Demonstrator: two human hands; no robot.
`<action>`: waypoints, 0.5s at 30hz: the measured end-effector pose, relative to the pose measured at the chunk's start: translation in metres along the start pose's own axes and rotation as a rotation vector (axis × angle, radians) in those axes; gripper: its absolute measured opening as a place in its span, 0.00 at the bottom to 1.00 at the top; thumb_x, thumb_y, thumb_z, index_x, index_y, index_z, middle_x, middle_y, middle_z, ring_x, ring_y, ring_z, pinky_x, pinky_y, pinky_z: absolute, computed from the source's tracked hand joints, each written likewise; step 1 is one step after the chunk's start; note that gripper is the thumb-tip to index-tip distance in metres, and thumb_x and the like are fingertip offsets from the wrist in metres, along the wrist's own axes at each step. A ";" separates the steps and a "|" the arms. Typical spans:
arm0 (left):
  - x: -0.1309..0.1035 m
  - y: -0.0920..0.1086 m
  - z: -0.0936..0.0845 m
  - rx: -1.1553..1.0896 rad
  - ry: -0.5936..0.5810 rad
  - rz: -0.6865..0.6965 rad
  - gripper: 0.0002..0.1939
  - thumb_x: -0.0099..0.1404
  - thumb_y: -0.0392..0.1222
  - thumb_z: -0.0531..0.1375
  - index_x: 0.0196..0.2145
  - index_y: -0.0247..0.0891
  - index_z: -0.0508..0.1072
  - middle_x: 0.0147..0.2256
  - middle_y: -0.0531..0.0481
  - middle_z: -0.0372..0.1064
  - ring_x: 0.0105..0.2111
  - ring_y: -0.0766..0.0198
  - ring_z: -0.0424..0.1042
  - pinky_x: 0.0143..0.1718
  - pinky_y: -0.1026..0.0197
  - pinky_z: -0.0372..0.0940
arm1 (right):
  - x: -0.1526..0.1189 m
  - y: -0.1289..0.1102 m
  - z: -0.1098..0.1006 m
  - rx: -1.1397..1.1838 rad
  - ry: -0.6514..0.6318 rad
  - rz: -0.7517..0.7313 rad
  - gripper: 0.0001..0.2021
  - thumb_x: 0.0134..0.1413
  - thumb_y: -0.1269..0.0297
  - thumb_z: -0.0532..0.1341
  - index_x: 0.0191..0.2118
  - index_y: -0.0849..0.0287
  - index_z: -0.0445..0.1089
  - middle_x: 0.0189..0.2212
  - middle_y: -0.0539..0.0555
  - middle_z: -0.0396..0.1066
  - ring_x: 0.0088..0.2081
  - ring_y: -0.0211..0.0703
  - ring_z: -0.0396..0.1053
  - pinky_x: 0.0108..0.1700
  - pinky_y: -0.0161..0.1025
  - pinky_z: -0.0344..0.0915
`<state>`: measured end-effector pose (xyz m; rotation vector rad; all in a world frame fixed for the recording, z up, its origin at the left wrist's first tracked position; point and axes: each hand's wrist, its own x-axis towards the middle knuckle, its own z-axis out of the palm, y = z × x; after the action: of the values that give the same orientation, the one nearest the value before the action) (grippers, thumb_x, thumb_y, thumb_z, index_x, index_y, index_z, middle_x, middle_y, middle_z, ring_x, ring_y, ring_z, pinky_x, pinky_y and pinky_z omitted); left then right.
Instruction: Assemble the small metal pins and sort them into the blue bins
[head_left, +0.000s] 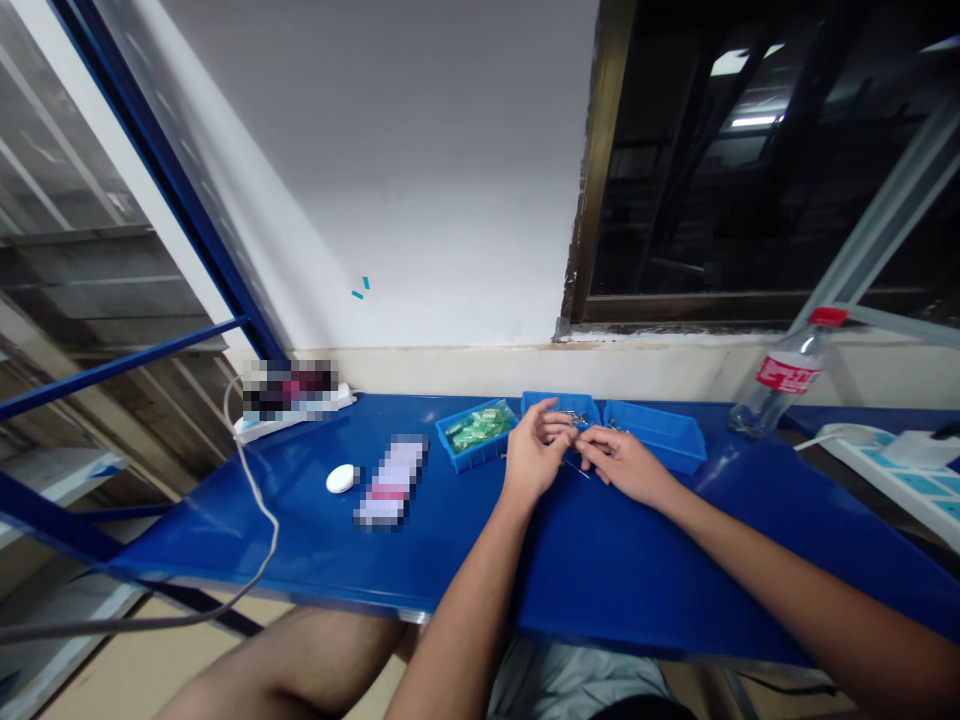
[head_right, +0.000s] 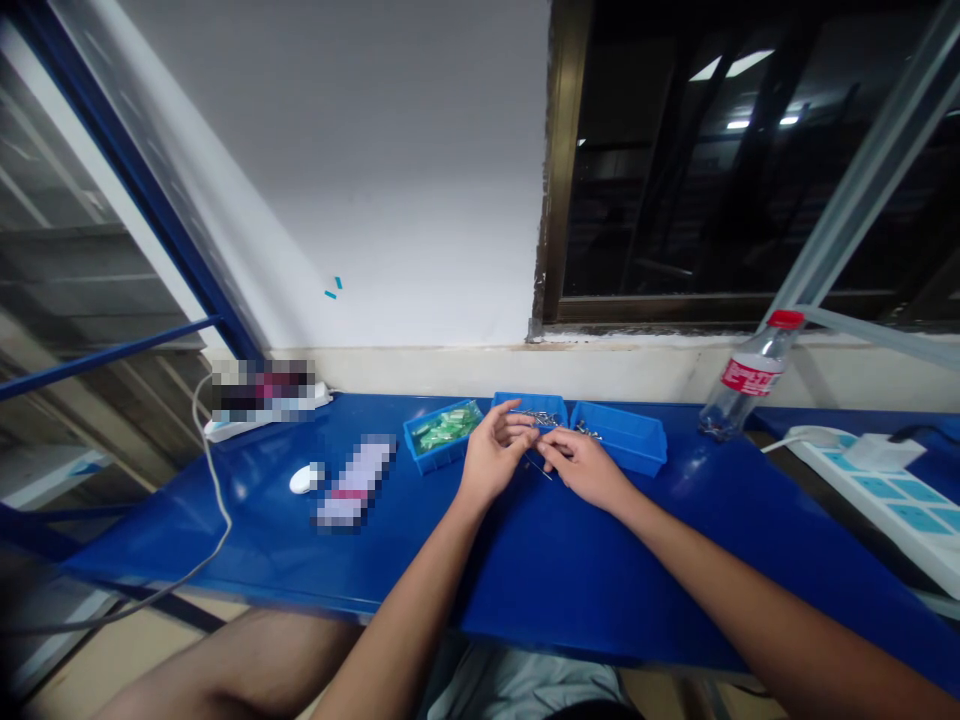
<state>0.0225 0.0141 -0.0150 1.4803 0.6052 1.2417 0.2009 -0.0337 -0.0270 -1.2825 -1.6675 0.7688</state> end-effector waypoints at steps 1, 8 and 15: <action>0.000 0.001 0.000 0.001 -0.011 -0.007 0.29 0.64 0.36 0.69 0.61 0.35 0.68 0.49 0.38 0.78 0.42 0.60 0.80 0.47 0.56 0.76 | 0.000 0.001 0.000 0.017 0.006 0.018 0.20 0.64 0.43 0.61 0.37 0.56 0.76 0.29 0.51 0.74 0.20 0.36 0.64 0.25 0.37 0.64; -0.010 0.008 -0.003 0.584 -0.074 0.159 0.16 0.76 0.47 0.56 0.55 0.39 0.76 0.51 0.39 0.78 0.51 0.52 0.78 0.56 0.48 0.71 | 0.003 0.001 -0.003 0.193 0.181 0.112 0.23 0.58 0.38 0.65 0.43 0.56 0.75 0.27 0.51 0.74 0.19 0.36 0.63 0.20 0.36 0.61; -0.014 0.002 -0.005 1.034 -0.361 0.212 0.15 0.69 0.42 0.62 0.51 0.39 0.80 0.49 0.39 0.79 0.49 0.47 0.77 0.55 0.46 0.69 | 0.006 -0.004 -0.004 0.281 0.265 0.084 0.25 0.59 0.37 0.64 0.44 0.57 0.75 0.33 0.54 0.74 0.25 0.38 0.68 0.20 0.34 0.62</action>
<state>0.0130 0.0030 -0.0188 2.6073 0.9183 0.7645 0.2027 -0.0294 -0.0206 -1.2024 -1.2539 0.8124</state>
